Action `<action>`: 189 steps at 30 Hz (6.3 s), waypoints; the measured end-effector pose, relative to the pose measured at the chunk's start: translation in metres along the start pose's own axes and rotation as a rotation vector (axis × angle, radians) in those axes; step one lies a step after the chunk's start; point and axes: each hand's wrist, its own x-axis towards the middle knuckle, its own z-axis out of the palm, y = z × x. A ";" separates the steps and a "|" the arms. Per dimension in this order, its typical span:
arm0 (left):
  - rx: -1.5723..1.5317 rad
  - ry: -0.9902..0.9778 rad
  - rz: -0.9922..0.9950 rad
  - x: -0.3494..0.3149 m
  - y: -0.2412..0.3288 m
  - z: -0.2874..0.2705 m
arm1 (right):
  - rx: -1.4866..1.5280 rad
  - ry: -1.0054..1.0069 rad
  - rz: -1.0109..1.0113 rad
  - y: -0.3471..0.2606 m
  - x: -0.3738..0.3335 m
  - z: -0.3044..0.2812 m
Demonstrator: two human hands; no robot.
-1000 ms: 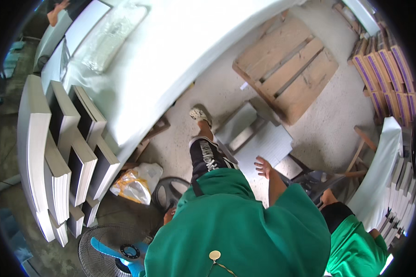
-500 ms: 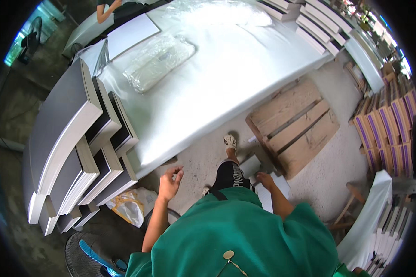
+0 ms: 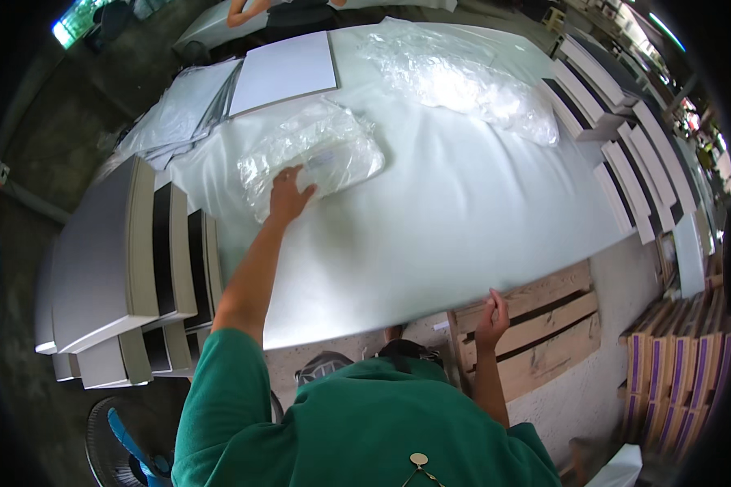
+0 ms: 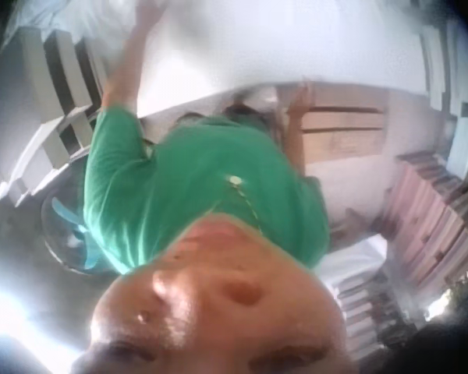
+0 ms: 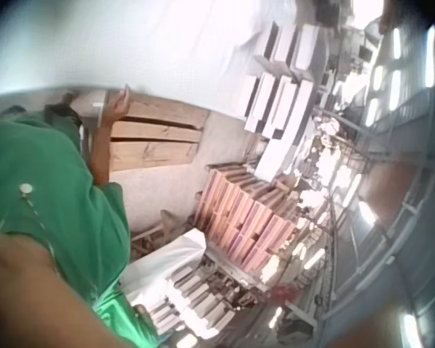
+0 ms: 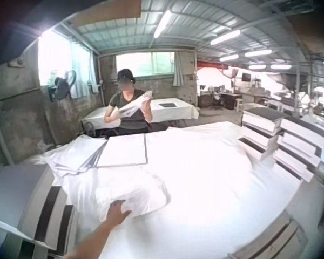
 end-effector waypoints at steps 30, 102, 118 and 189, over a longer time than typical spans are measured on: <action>-1.098 0.440 -1.052 -0.129 0.074 0.013 | -0.417 -1.167 -0.362 -0.037 0.188 0.311; -0.899 -0.084 -0.718 -0.102 0.123 0.004 | -0.708 -0.868 -0.210 -0.019 0.219 0.339; -0.432 0.102 -1.049 -0.164 0.083 -0.016 | 0.136 -0.700 0.350 -0.012 0.166 0.293; -0.561 0.038 -1.120 -0.027 0.009 0.000 | 0.078 -1.609 -0.820 -0.089 0.056 0.174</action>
